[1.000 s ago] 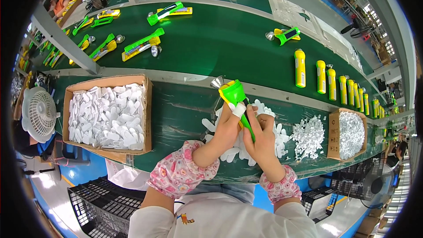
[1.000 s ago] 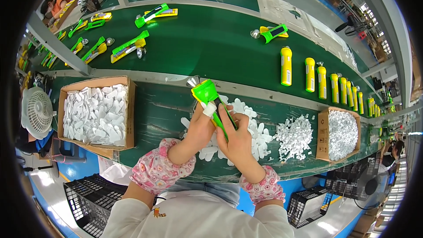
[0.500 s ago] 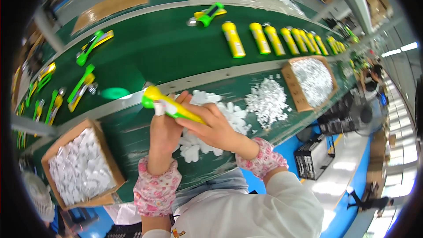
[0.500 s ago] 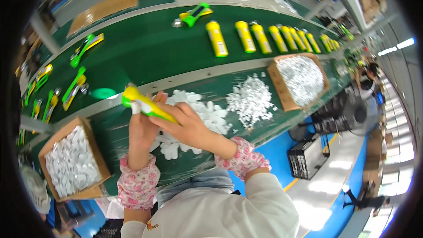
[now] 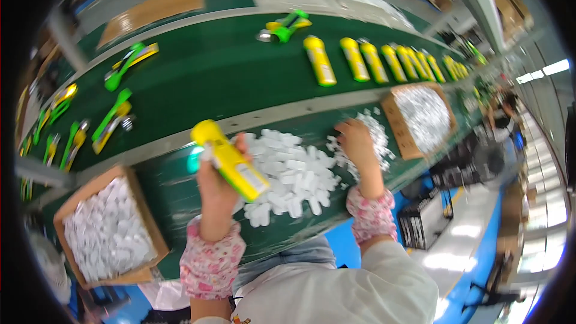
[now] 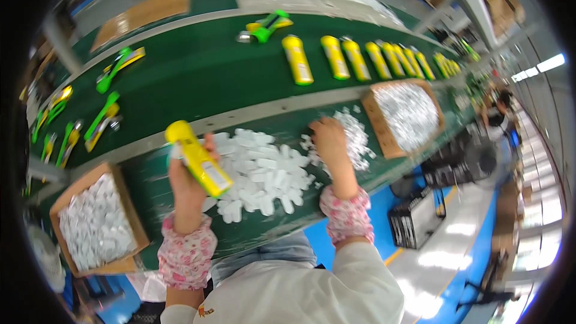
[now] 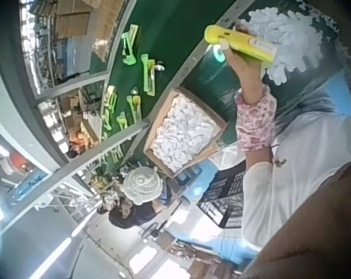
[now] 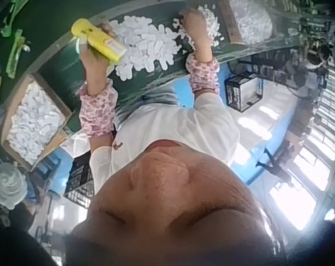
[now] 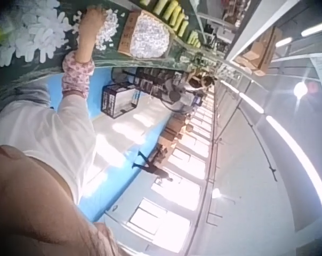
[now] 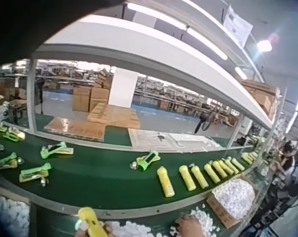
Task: Assembling flashlights by inserting plastic components or protective padding.
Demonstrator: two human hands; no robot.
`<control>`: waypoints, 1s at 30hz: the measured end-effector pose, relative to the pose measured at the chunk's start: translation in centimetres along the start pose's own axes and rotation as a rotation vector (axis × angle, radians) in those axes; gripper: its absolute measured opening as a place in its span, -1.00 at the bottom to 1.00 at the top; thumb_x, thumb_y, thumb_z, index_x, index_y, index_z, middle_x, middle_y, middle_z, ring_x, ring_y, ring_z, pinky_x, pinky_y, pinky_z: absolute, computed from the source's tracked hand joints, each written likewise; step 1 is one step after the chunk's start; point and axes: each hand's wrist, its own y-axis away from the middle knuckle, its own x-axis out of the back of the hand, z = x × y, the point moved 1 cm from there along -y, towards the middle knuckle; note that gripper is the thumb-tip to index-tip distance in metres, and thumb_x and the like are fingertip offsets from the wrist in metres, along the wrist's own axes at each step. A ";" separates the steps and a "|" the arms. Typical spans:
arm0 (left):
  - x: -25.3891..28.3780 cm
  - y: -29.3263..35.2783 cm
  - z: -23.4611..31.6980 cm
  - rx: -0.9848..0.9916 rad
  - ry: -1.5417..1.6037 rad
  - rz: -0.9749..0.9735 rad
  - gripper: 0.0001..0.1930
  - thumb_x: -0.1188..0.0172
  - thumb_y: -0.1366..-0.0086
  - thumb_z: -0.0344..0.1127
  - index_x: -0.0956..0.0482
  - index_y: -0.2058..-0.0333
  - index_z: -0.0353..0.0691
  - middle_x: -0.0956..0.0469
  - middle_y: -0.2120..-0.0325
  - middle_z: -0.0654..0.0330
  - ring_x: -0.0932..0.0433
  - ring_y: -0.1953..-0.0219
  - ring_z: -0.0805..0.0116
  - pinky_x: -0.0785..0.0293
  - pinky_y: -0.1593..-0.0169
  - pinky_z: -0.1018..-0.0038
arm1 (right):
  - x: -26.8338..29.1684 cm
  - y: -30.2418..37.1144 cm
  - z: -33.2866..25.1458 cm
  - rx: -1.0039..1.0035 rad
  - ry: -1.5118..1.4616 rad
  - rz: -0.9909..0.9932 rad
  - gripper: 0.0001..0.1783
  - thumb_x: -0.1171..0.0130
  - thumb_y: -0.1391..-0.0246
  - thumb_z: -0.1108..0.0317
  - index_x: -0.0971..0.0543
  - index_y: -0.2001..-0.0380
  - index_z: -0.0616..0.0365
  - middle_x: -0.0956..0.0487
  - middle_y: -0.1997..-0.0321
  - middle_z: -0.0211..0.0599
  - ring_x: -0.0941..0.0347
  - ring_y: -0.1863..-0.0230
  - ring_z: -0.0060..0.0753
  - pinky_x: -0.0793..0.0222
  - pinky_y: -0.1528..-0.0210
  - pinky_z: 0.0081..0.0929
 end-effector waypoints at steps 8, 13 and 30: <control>1.9 -1.6 -5.2 0.093 0.009 -0.086 -0.50 0.00 -0.34 0.07 -0.35 -0.03 -0.25 -0.52 0.18 0.09 -0.54 0.17 0.22 -0.48 0.03 0.28 | 1.8 2.5 -0.7 0.226 -0.034 0.062 -0.68 -0.01 0.19 0.60 -0.59 0.29 0.20 -0.53 0.26 -0.10 -0.40 0.14 0.03 -0.35 0.06 -0.16; -0.6 -0.1 -4.6 0.092 0.063 -0.001 -0.57 0.12 -0.45 -0.06 -0.27 -0.13 -0.21 -0.46 0.06 0.07 -0.50 0.00 0.21 -0.48 -0.06 0.25 | 0.0 2.3 -0.4 0.274 0.102 0.091 -0.72 -0.06 0.17 0.58 -0.61 0.30 0.25 -0.47 0.36 -0.09 -0.39 0.17 0.01 -0.37 0.14 -0.18; -0.8 0.7 -4.8 0.083 -0.072 -0.087 -0.57 0.03 -0.41 -0.19 -0.23 -0.17 -0.20 -0.41 -0.04 0.03 -0.43 -0.12 0.15 -0.44 -0.14 0.16 | 1.3 1.6 -3.4 0.078 -0.249 0.043 -0.87 -0.14 0.07 0.62 -0.48 0.40 0.23 -0.42 0.42 -0.18 -0.41 0.42 -0.22 -0.33 0.40 -0.36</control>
